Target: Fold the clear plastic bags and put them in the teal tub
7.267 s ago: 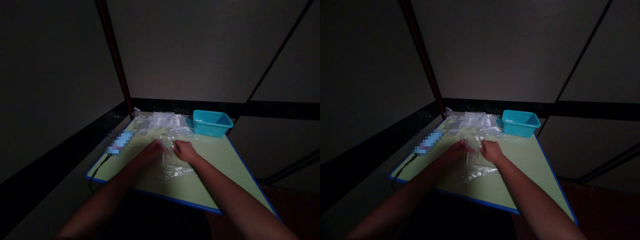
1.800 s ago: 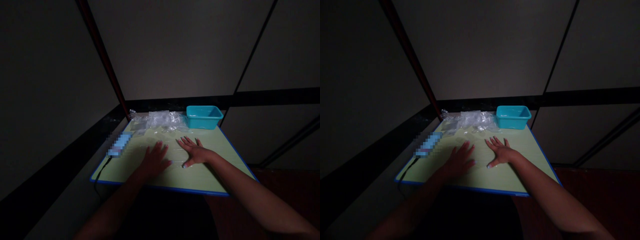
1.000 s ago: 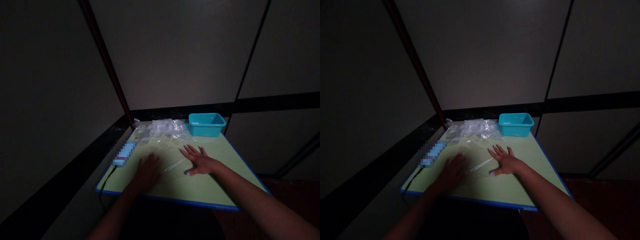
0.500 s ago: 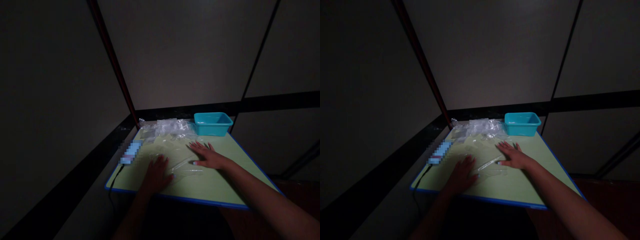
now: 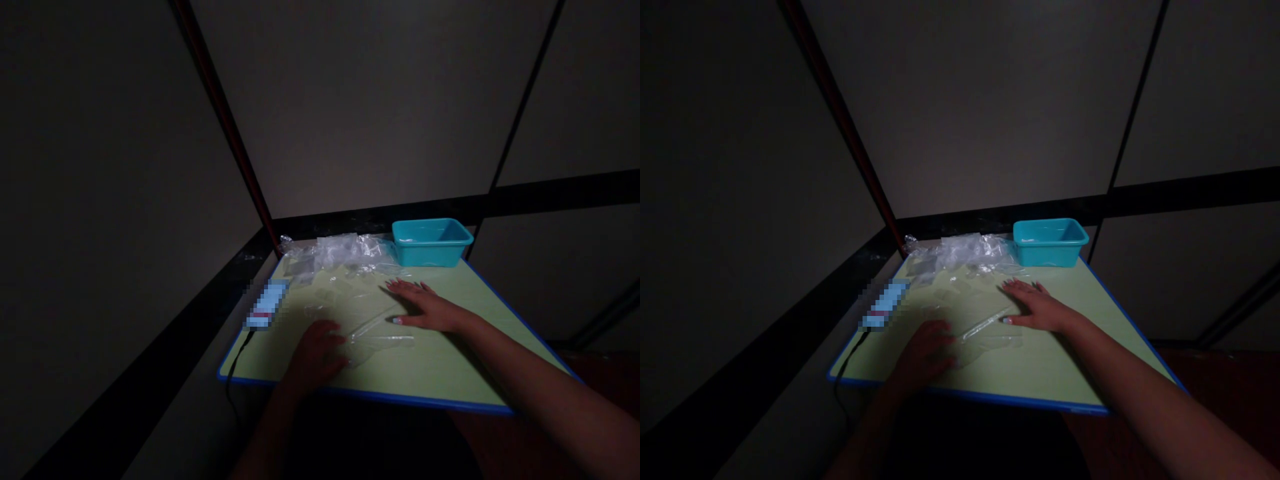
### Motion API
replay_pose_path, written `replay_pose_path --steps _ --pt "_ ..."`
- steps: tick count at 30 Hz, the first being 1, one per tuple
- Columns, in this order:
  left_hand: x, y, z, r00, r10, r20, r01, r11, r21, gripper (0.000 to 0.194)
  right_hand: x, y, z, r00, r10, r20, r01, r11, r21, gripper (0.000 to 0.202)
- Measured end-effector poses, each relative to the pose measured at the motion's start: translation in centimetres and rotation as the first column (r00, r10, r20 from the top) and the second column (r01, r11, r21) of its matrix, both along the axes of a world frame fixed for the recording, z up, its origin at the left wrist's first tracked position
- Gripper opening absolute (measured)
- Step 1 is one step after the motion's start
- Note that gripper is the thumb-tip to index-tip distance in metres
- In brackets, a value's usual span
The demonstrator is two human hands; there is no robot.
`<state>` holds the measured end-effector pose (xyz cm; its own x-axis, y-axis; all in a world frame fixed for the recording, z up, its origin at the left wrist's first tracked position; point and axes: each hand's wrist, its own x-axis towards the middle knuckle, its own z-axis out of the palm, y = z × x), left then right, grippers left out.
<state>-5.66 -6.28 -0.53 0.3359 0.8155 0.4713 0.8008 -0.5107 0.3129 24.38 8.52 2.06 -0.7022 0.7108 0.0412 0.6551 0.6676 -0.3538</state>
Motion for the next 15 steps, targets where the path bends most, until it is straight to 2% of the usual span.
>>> replay_pose_path --steps 4,7,10,15 --pt "-0.25 -0.19 0.42 0.999 -0.010 -0.046 0.004 0.990 -0.142 0.061 -0.09 -0.17 0.16 0.999 0.033 -0.007 -0.034 0.999 -0.026 0.087" --pt "-0.16 -0.27 0.53 0.996 -0.012 -0.091 -0.007 0.979 -0.202 0.066 -0.05 -0.12 0.21 0.999 0.045 -0.020 -0.046 0.998 -0.042 0.087" --pt "-0.11 -0.26 0.42 0.993 -0.009 -0.116 -0.014 0.980 -0.200 0.060 0.06 -0.04 0.28 0.999 0.041 -0.025 -0.043 0.998 -0.048 0.086" --pt "-0.12 -0.22 0.33 0.990 -0.036 -0.134 0.011 0.983 -0.181 0.038 -0.40 -0.88 0.96 0.999 0.051 -0.007 -0.052 0.998 -0.042 0.086"
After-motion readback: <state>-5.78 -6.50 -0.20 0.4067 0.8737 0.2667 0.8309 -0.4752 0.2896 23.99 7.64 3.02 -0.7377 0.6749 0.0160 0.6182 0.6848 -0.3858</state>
